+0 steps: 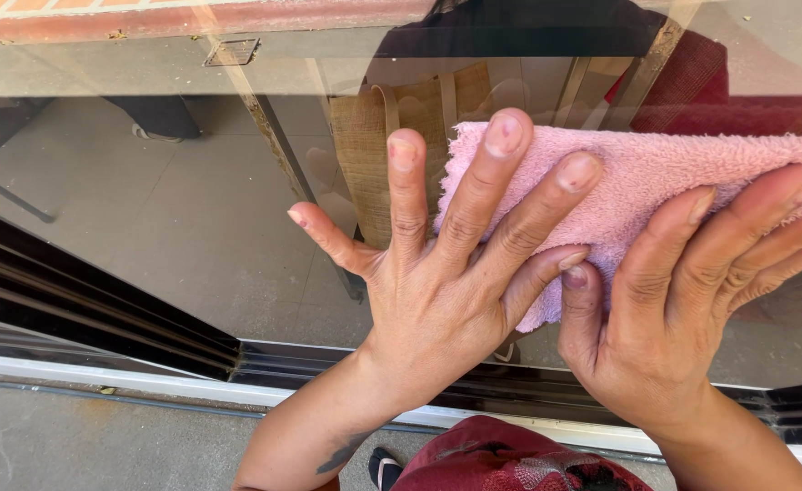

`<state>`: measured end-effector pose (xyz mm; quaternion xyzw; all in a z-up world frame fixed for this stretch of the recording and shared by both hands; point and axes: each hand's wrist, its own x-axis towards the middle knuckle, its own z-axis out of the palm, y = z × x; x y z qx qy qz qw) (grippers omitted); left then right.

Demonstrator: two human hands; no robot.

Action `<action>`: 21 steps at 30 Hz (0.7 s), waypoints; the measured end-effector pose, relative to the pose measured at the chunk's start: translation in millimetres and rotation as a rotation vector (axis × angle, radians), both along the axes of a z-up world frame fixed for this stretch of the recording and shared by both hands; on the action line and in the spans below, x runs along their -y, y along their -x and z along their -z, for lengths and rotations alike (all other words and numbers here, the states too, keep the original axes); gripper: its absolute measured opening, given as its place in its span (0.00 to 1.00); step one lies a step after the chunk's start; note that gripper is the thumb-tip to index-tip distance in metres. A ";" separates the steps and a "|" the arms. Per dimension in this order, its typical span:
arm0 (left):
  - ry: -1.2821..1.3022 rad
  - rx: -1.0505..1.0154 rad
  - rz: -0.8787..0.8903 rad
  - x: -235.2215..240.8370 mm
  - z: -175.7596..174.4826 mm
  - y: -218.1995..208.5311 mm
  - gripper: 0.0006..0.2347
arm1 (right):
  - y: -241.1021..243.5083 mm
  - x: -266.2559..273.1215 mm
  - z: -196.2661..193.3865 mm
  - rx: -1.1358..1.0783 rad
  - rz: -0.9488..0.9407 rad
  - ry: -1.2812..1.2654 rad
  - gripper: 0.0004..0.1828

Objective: The recorder is wiping down a glass door with a pink microfiber cloth.

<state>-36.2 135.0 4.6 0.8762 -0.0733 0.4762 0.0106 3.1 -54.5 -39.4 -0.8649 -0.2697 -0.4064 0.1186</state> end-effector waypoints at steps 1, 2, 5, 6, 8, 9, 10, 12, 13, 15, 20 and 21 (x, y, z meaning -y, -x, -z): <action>0.003 0.000 0.003 -2.2 0.5 0.1 0.22 | 0.3 -1.1 -0.1 0.000 0.003 0.003 0.42; -0.001 0.001 -0.002 -4.3 0.9 0.2 0.22 | 0.6 -2.1 -0.3 -0.001 0.005 0.016 0.42; -0.002 -0.001 0.000 -10.6 0.2 1.3 0.22 | 1.1 -7.6 -1.6 0.007 0.008 0.025 0.42; 0.000 -0.006 0.004 -12.5 -0.2 2.1 0.22 | 1.7 -9.6 -2.1 0.013 0.007 0.019 0.41; 0.004 -0.007 0.015 -17.0 -0.3 2.5 0.22 | 3.3 -12.7 -4.9 0.009 0.006 0.031 0.42; 0.007 -0.008 0.023 -19.4 -0.4 2.8 0.22 | 4.0 -14.3 -6.4 0.006 0.002 0.041 0.42; 0.008 -0.008 0.025 -21.3 -0.9 2.8 0.22 | 4.3 -16.2 -7.2 0.007 0.004 0.042 0.42; 0.010 -0.013 0.012 -25.3 -1.9 3.0 0.23 | 4.7 -20.3 -9.2 0.010 0.006 0.045 0.42; 0.011 -0.012 0.012 -27.1 -2.4 2.6 0.23 | 4.3 -21.8 -10.5 0.011 0.006 0.046 0.42; 0.010 0.010 0.000 -30.9 -3.2 1.8 0.23 | 3.6 -24.7 -13.1 -0.007 -0.016 0.035 0.43; 0.024 0.012 -0.041 -38.3 -1.1 2.2 0.24 | 5.5 -34.2 -17.5 -0.001 -0.026 0.041 0.43; 0.029 0.021 -0.043 -39.9 -0.1 2.1 0.24 | 5.7 -35.7 -16.9 0.002 -0.019 0.042 0.42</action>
